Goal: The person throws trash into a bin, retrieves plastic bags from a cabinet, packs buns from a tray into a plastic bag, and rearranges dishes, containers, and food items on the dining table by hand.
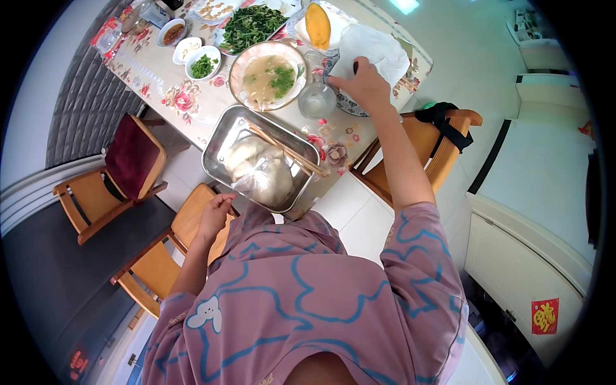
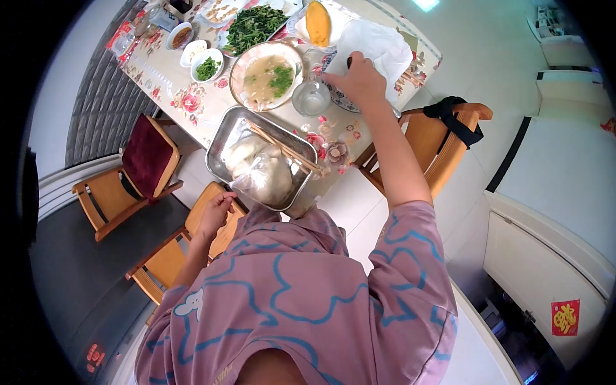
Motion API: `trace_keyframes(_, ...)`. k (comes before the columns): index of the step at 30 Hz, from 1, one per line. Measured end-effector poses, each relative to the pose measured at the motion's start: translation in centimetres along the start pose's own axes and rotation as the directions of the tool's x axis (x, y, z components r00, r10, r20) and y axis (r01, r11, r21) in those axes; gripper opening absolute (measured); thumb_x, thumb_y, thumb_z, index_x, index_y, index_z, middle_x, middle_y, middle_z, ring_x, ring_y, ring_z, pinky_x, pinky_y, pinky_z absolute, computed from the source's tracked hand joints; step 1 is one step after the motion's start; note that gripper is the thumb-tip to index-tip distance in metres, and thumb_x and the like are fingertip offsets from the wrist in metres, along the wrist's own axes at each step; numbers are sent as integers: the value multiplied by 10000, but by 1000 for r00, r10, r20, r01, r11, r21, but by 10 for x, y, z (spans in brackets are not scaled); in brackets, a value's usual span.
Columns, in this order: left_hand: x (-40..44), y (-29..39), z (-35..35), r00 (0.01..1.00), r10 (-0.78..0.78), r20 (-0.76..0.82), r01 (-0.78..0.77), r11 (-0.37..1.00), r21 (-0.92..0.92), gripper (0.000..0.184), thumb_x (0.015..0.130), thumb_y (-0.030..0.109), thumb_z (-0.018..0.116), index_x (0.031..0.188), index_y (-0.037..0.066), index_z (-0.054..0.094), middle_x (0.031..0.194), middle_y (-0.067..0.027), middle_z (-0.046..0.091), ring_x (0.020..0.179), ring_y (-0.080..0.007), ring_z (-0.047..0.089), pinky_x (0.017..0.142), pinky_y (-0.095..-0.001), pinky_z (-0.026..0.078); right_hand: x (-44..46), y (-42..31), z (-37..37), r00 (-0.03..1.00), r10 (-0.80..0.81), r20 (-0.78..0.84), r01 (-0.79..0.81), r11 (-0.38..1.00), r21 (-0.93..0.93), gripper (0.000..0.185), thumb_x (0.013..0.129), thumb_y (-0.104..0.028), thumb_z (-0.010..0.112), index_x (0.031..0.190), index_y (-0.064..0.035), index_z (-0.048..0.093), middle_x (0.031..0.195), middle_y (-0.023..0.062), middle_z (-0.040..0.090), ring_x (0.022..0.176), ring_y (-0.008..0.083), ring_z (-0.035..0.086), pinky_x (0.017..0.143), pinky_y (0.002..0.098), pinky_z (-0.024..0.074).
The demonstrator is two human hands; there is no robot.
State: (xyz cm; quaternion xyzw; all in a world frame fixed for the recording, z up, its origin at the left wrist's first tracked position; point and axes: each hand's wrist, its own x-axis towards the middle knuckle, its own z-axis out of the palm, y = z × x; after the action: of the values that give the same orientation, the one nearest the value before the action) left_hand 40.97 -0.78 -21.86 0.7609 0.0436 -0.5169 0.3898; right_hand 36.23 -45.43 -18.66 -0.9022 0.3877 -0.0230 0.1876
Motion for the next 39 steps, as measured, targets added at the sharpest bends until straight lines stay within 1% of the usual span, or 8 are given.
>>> trace_keyframes(5,-5,-3,-7,1000,10,-14,-10,999,-39,191,981,208,475,1068,114,617,647,53,475,453,-21,310,391,-188,234,16,10,33,998,20,65,-9,987,-160,463,798,-402,644,1080,-57,519,1065,155,594,969,342,624,812,423,501)
trace_keyframes(10,-9,-9,-17,998,47,-28,-49,997,-58,215,985,267,484,1034,111,624,560,74,397,428,-20,285,373,-195,206,22,16,-14,938,120,-326,-127,992,1,298,824,-267,601,1019,-49,547,967,175,631,843,329,646,782,432,511)
trace_keyframes(13,-9,4,-23,998,67,0,-67,992,-108,292,991,336,470,1039,94,626,523,82,351,410,-24,261,359,-205,189,-3,-18,-79,901,159,-404,30,905,424,212,829,-150,590,1006,-48,533,1047,147,655,818,267,642,756,380,521)
trace_keyframes(15,-11,24,-25,995,91,33,-85,985,-147,342,993,373,459,1056,81,627,514,82,337,401,-28,249,351,-209,184,-38,-56,-107,949,-83,-304,287,626,725,189,830,-21,547,1010,-60,506,1152,111,647,830,196,628,737,313,519)
trace_keyframes(22,1,108,-22,848,426,315,4,590,-807,379,996,394,430,1172,77,541,496,62,281,378,-45,236,334,-197,178,-154,-129,-86,829,-552,88,392,687,612,262,796,-21,591,1018,-100,475,1229,2,621,955,279,634,770,319,500)
trace_keyframes(23,14,111,-25,845,427,322,8,593,-805,379,996,394,430,1172,77,541,496,62,281,378,-45,236,334,-197,178,-165,-129,-70,804,-582,126,419,703,575,227,842,-59,616,1003,-97,460,1253,6,612,903,156,636,753,264,501)
trace_keyframes(33,63,60,-68,937,109,332,115,801,-587,210,861,208,592,728,137,446,504,65,320,372,-41,266,317,-195,176,-251,-94,39,844,-425,327,372,903,215,471,713,-52,627,1157,-145,503,1245,-5,566,947,261,627,673,383,508)
trace_keyframes(39,86,5,-71,972,190,138,-214,957,194,250,781,237,637,922,34,602,634,-17,550,516,-119,492,443,-284,363,-265,-106,58,859,-358,367,308,932,190,442,717,-84,642,1134,-133,503,1267,0,530,949,265,615,687,403,508)
